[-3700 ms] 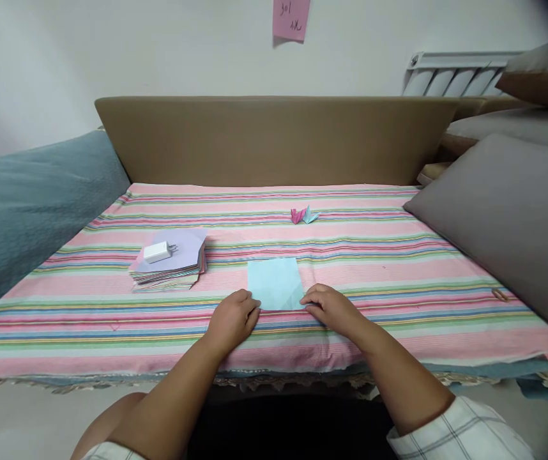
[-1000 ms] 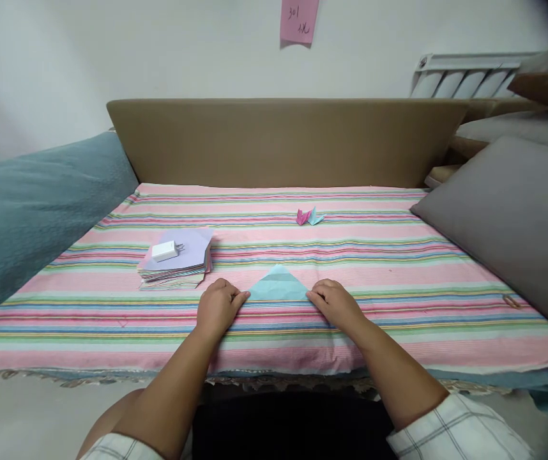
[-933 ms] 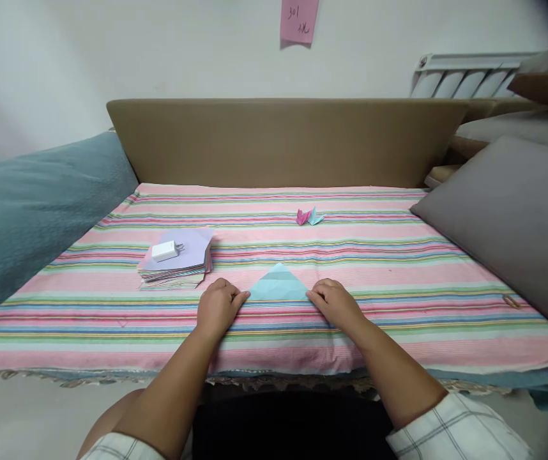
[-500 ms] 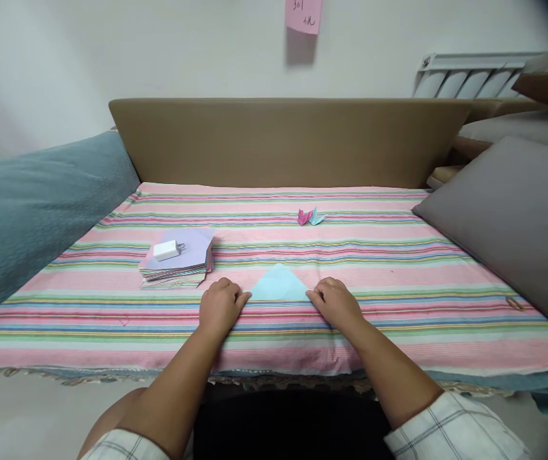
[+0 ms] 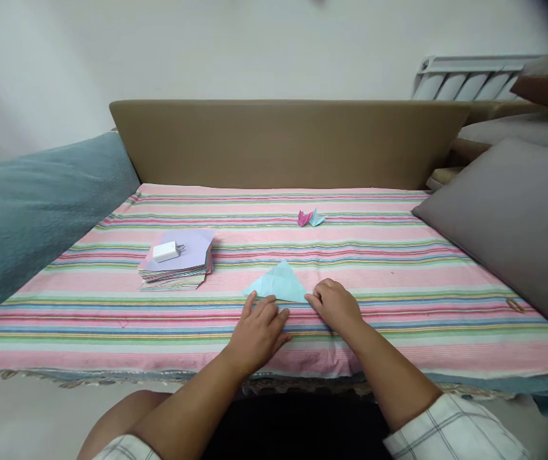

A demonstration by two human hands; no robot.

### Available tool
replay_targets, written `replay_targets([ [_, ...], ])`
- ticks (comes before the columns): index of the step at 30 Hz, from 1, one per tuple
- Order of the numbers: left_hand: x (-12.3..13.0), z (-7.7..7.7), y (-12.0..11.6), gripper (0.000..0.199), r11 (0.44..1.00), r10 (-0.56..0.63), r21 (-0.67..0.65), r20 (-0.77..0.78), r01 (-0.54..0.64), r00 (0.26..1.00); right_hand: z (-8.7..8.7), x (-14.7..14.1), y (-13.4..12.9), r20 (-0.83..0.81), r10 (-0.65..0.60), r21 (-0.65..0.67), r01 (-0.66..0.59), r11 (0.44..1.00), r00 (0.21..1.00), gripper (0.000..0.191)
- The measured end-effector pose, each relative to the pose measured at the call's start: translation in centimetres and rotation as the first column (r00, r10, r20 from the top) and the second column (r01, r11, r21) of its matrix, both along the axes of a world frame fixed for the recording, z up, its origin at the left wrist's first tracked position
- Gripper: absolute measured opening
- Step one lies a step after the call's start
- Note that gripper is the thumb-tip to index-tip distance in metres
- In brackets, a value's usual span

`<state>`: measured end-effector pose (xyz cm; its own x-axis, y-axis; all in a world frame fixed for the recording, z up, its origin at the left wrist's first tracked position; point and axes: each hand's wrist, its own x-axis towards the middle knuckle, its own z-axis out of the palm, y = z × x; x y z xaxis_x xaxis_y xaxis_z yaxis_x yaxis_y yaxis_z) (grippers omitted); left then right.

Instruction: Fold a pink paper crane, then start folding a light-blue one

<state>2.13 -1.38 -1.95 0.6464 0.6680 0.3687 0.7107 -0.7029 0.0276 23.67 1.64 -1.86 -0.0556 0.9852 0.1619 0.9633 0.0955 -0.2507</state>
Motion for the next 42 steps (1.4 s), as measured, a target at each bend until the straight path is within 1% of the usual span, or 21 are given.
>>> replay_targets([
  [2,0.3,-0.1,-0.2,0.047,1.0,0.004,-0.016,-0.019,-0.004,1.0,0.0,0.0,0.0,0.002,0.0,-0.002,0.0,1.0,1.0,0.024],
  [5,0.3,-0.1,0.0,0.054,0.999,0.032,-0.034,-0.019,-0.033,0.999,0.1,0.1,-0.1,0.007,0.002,0.0,-0.002,1.0,1.0,0.023],
  [9,0.2,0.1,0.2,0.056,0.997,0.049,-0.061,-0.033,-0.051,0.998,0.2,0.1,-0.1,0.013,0.0,-0.002,0.0,1.0,1.0,0.024],
  [12,0.2,0.3,0.2,0.057,0.991,0.096,-0.085,-0.049,-0.1,0.994,0.3,0.0,-0.1,0.004,-0.001,-0.006,0.001,1.0,1.0,0.023],
  [14,0.3,0.5,0.2,0.058,0.988,0.119,-0.096,-0.05,-0.123,0.992,0.3,-0.1,-0.2,-0.015,-0.003,-0.008,0.003,1.0,1.0,0.02],
  [17,0.3,0.6,0.2,0.057,0.986,0.12,-0.108,-0.045,-0.124,0.992,0.1,-0.1,-0.4,-0.063,0.001,0.02,0.001,1.0,0.998,0.011],
  [19,0.3,0.6,0.2,0.056,0.987,0.115,-0.112,-0.045,-0.119,0.992,0.1,-0.1,-0.4,-0.085,0.043,0.072,-0.037,0.997,0.995,0.011],
  [22,0.2,0.6,0.2,0.054,0.987,0.114,-0.111,-0.038,-0.118,0.993,0.0,-0.3,-0.5,-0.078,0.159,0.141,-0.147,0.979,0.984,0.014],
  [28,0.2,0.4,0.2,0.055,0.986,0.114,-0.117,-0.029,-0.117,0.993,0.2,-1.6,-1.2,-0.042,0.338,0.15,-0.329,0.932,0.94,0.017],
  [31,0.2,0.4,0.3,0.056,0.985,0.107,-0.131,-0.026,-0.109,0.994,0.1,-2.4,-1.7,-0.022,0.406,0.161,-0.398,0.903,0.914,0.017],
  [34,0.2,0.3,0.3,0.054,0.986,0.099,-0.136,-0.003,-0.099,0.995,-0.1,-2.8,-2.1,-0.01,0.425,0.167,-0.418,0.893,0.905,0.02],
  [42,-0.2,0.0,0.5,0.038,0.994,0.063,-0.088,0.039,-0.06,0.997,-0.2,-3.1,-2.4,-0.024,0.409,0.117,-0.404,0.907,0.912,0.026],
])
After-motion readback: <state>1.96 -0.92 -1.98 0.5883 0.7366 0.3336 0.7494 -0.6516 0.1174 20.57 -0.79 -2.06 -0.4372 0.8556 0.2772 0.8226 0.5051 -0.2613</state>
